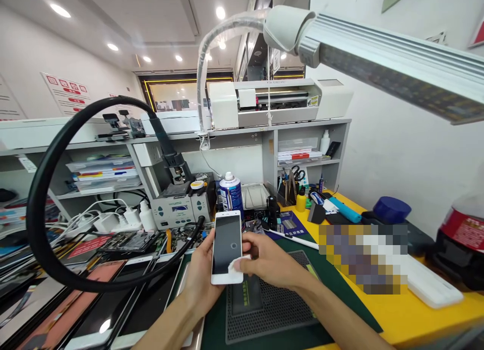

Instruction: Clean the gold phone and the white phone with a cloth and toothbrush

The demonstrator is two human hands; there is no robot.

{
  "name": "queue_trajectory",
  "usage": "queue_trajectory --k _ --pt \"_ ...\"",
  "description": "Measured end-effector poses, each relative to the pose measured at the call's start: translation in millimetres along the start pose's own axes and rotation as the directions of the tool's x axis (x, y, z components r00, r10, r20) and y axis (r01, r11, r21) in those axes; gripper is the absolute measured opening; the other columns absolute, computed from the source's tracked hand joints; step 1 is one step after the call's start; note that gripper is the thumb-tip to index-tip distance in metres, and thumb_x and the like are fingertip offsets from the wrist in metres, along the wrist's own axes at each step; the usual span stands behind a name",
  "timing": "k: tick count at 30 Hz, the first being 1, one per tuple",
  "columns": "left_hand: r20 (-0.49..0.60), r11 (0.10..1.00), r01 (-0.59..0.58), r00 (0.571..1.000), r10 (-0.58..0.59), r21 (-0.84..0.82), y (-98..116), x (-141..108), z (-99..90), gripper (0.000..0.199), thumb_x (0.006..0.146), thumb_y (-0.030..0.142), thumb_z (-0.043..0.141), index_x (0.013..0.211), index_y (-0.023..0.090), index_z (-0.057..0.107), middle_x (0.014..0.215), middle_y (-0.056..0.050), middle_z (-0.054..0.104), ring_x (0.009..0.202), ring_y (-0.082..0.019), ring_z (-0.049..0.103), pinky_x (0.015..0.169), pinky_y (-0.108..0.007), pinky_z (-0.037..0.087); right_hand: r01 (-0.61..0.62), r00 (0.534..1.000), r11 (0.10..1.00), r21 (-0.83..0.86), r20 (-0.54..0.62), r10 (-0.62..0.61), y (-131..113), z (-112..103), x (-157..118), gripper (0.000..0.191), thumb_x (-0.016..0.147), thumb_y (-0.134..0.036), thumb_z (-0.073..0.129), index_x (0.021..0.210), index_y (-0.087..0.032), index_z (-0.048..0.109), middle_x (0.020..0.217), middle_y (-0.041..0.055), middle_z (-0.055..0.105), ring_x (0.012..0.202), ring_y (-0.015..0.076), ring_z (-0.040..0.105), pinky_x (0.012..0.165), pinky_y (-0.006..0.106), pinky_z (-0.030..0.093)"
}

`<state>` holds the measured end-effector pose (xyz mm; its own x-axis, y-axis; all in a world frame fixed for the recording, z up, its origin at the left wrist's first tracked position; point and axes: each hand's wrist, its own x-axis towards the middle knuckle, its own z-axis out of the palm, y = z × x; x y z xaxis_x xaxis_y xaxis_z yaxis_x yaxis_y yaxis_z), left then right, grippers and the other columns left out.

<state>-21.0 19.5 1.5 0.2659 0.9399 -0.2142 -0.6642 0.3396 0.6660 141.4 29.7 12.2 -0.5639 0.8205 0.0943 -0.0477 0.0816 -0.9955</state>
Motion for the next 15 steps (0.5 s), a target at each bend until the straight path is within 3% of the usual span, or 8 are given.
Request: queue_trajectory --k 3,6,9,15 --pt "0.035 0.999 -0.012 0.999 0.011 0.034 -2 0 -2.3 0.054 0.094 0.054 0.048 0.12 0.01 0.066 0.089 -0.012 0.077 0.073 -0.026 0.073 0.072 -0.038 0.058 0.019 0.997 1.0 -0.004 -0.074 -0.019 1 -3 3 0.045 0.078 -0.036 0.077 0.116 -0.019 0.06 0.095 0.0045 0.064 0.082 0.0201 0.062 0.061 0.028 0.05" --pt "0.115 0.996 0.02 0.993 -0.03 0.085 -5 -1 -2.8 0.062 0.093 0.06 0.047 0.12 0.008 0.065 0.09 -0.014 0.075 0.071 -0.027 0.072 0.07 -0.041 0.058 0.054 0.972 0.992 -0.114 -0.22 -0.078 -3 -8 3 0.046 0.079 -0.037 0.076 0.12 -0.02 0.061 0.099 0.0064 0.068 0.085 0.0211 0.064 0.064 0.029 0.051" --pt "0.209 0.992 0.05 0.975 -0.074 0.116 -8 -2 -1.8 0.071 0.093 0.065 0.04 0.115 0.003 0.067 0.089 -0.017 0.074 0.068 -0.027 0.071 0.069 -0.042 0.058 0.093 0.932 0.982 -0.163 -0.334 -0.144 -8 -13 3 0.04 0.081 -0.04 0.074 0.114 -0.019 0.066 0.1 0.0068 0.071 0.087 0.0204 0.064 0.069 0.029 0.051" --pt "0.261 0.985 0.075 0.959 -0.114 0.153 -10 -6 1.1 0.074 0.094 0.065 0.036 0.118 0.001 0.065 0.092 -0.019 0.072 0.068 -0.025 0.069 0.067 -0.039 0.057 0.102 0.86 0.977 -0.188 -0.477 -0.182 -10 -15 3 0.039 0.086 -0.054 0.064 0.091 -0.017 0.073 0.081 0.0047 0.069 0.069 0.0167 0.059 0.058 0.026 0.048"
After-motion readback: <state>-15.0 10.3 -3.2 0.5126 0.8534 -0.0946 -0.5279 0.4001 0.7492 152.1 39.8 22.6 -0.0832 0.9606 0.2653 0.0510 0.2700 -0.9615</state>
